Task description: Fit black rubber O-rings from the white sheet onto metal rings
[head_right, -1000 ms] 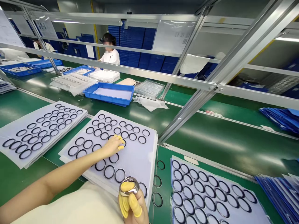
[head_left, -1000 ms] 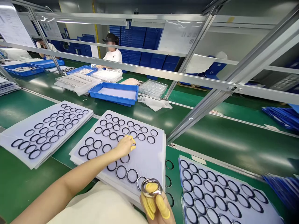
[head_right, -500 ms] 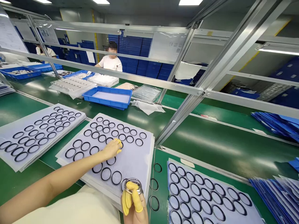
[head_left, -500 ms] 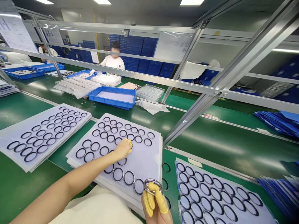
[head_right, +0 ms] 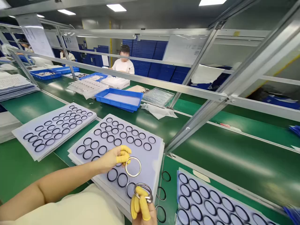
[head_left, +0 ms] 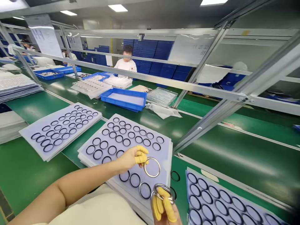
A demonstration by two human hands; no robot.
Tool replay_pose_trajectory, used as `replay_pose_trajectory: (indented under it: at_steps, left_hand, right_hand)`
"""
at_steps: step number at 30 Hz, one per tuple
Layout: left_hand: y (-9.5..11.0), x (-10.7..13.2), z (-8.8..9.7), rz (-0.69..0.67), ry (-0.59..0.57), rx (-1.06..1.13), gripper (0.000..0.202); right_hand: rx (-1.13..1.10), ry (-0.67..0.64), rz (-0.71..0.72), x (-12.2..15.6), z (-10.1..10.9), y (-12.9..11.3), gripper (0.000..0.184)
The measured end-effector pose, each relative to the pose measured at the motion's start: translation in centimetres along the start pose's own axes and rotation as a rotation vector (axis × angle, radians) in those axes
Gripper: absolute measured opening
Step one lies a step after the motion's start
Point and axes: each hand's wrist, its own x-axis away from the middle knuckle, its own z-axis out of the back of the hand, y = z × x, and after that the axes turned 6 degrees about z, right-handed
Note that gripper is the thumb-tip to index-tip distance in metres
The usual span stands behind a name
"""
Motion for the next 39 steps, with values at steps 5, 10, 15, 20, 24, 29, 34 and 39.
replay_pose_trajectory:
  at_steps: [5, 10, 15, 20, 24, 29, 34, 39]
  left_hand:
    - [3.1, 3.4, -0.7, 0.108, -0.17, 0.611, 0.046]
    - [3.7, 4.2, -1.3, 0.123, -0.201, 0.606, 0.046]
    - [3.6, 4.3, -1.4, 0.13, -0.21, 0.568, 0.043]
    - [3.9, 4.5, -1.5, 0.133, -0.218, 0.546, 0.044]
    - [4.2, 4.7, -1.5, 0.118, -0.208, 0.535, 0.041]
    - [4.2, 5.3, -1.9, 0.043, -0.223, 0.531, 0.036]
    - [3.4, 4.3, -1.1, -0.05, -0.191, 0.297, 0.03]
    - [0.5, -1.5, 3.6, -0.087, 0.327, -0.755, 0.022]
  right_hand:
    - [0.078, -0.15, 0.042, 1.1, -2.1, -0.9, 0.023]
    - [0.09, -0.24, 0.039, 1.6, -2.2, -1.5, 0.023]
    - [0.068, -0.271, 0.029, 1.9, -2.0, -1.2, 0.022]
    - [0.04, -0.294, 0.041, 2.1, -2.3, -1.1, 0.022]
    - [0.06, -0.294, 0.047, 2.3, -2.9, -1.3, 0.027]
    - [0.085, -0.314, 0.069, 2.3, -3.3, -1.4, 0.029]
    - [0.023, -0.337, 0.033, 1.8, -2.8, -1.1, 0.027]
    - [-0.06, -0.204, -0.01, 1.5, -1.9, -1.1, 0.019]
